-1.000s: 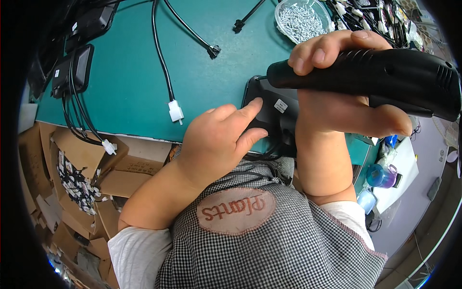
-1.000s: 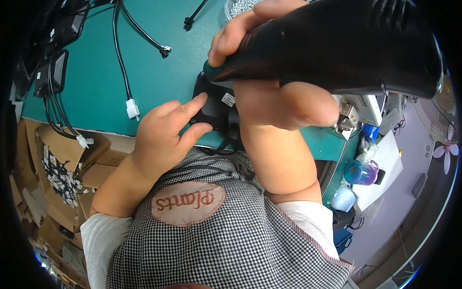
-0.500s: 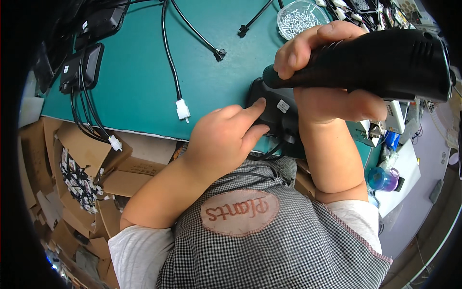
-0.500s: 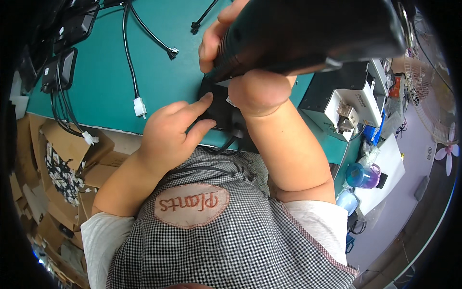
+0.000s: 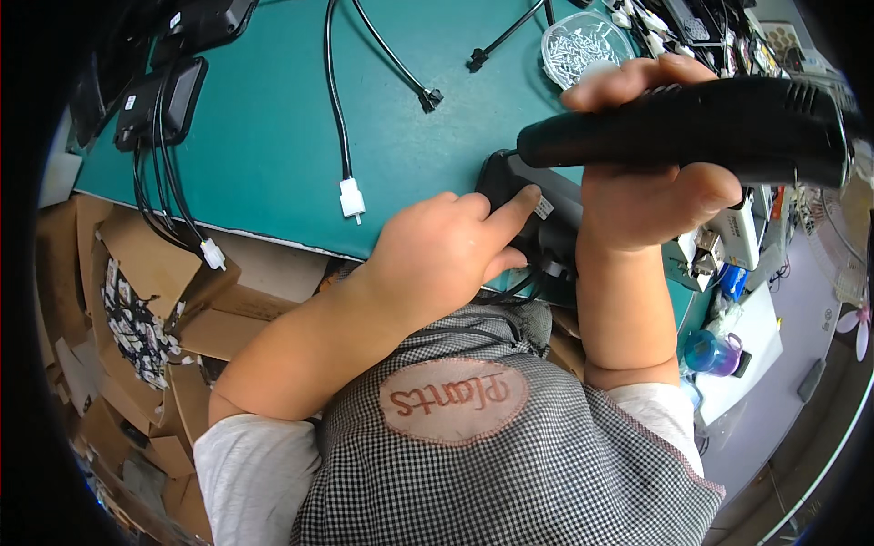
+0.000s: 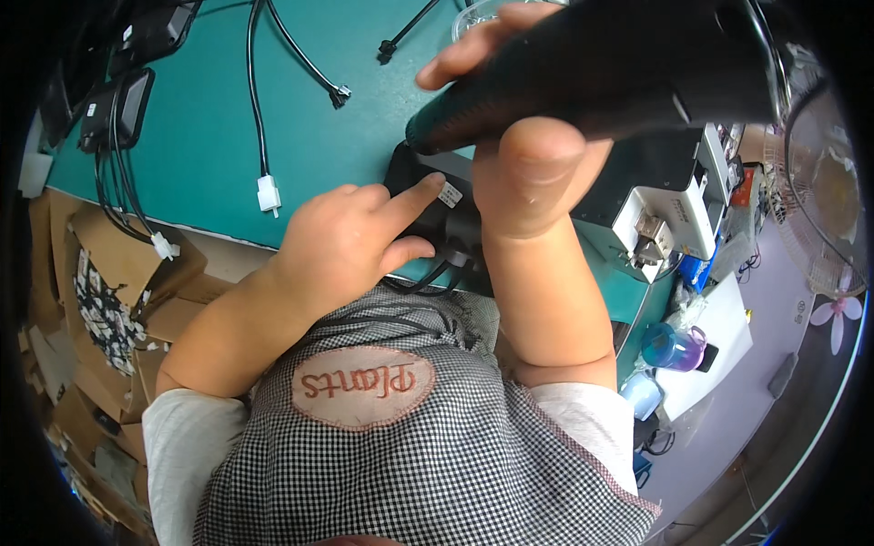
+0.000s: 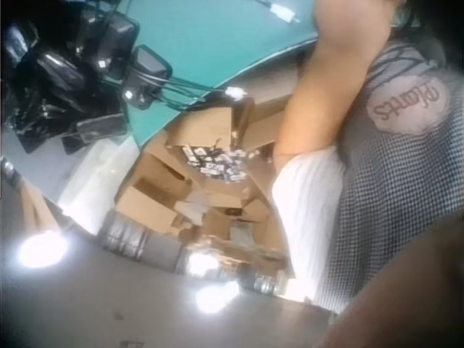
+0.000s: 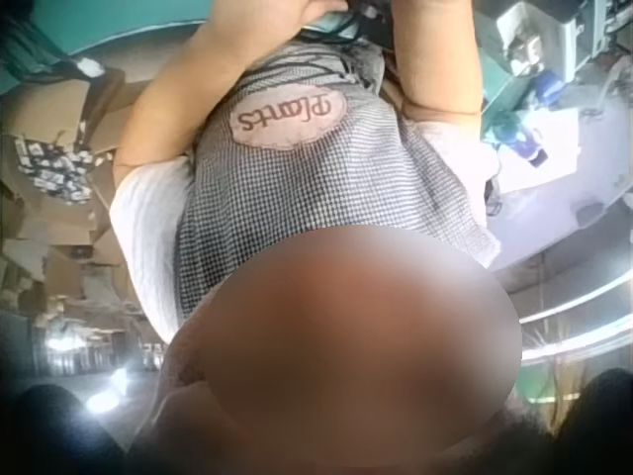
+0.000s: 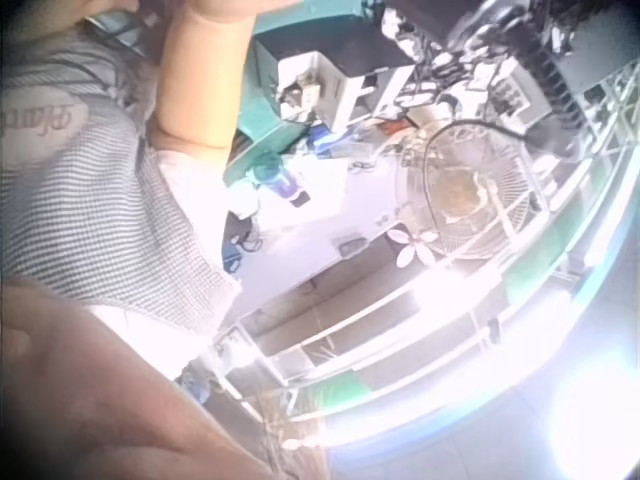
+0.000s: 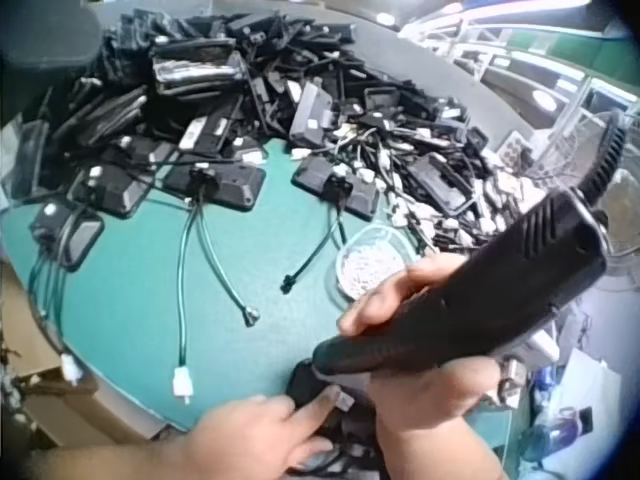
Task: The person uses a power screwdriver to fasten screws into a black electronic device on a green workbench. They repeatedly pick up screws from a container, align them with the screwdriver, and drive them into the device casing. The person handles multiple similar devices and wires during the process.
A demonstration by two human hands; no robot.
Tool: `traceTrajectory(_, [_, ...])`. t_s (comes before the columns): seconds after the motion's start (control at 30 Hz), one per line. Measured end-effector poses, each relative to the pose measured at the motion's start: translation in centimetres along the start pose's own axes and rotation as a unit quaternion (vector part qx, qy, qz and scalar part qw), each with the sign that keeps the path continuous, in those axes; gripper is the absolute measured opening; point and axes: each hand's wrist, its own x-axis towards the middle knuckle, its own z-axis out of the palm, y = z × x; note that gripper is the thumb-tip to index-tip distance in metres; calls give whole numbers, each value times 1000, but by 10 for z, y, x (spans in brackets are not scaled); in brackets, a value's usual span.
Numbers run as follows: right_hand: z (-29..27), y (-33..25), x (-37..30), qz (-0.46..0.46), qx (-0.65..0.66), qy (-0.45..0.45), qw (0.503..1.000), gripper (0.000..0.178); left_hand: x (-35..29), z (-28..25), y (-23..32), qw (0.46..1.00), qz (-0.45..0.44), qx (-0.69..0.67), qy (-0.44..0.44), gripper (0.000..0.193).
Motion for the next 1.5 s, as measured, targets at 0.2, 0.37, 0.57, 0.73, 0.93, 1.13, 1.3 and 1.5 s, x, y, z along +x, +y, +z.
traceTrajectory(0.2, [-1,-16,-2,-82,-73,-50,993,65,7,2,1,1000,24,6,13,57])
traceTrajectory(0.37, [1,-16,-6,-107,-42,-87,990,62,11,9,7,998,43,38,8,53])
traceTrajectory(0.57, [-5,-22,-7,-109,-37,-192,975,63,8,16,9,994,82,73,-4,42])
traceTrajectory(0.73, [7,-22,-15,-83,-18,-44,995,60,6,19,8,991,116,63,22,41])
traceTrajectory(0.93, [3,-19,-15,-77,14,-46,996,61,5,18,8,990,125,61,15,40])
traceTrajectory(1.13, [1,-18,-16,-101,-3,-46,994,57,5,18,10,990,123,64,10,40])
traceTrajectory(1.3, [0,-19,-15,-120,-14,-59,991,55,5,18,10,990,122,67,3,39])
traceTrajectory(1.5, [0,-20,-15,-114,-47,-54,991,57,5,17,10,991,116,61,2,39])
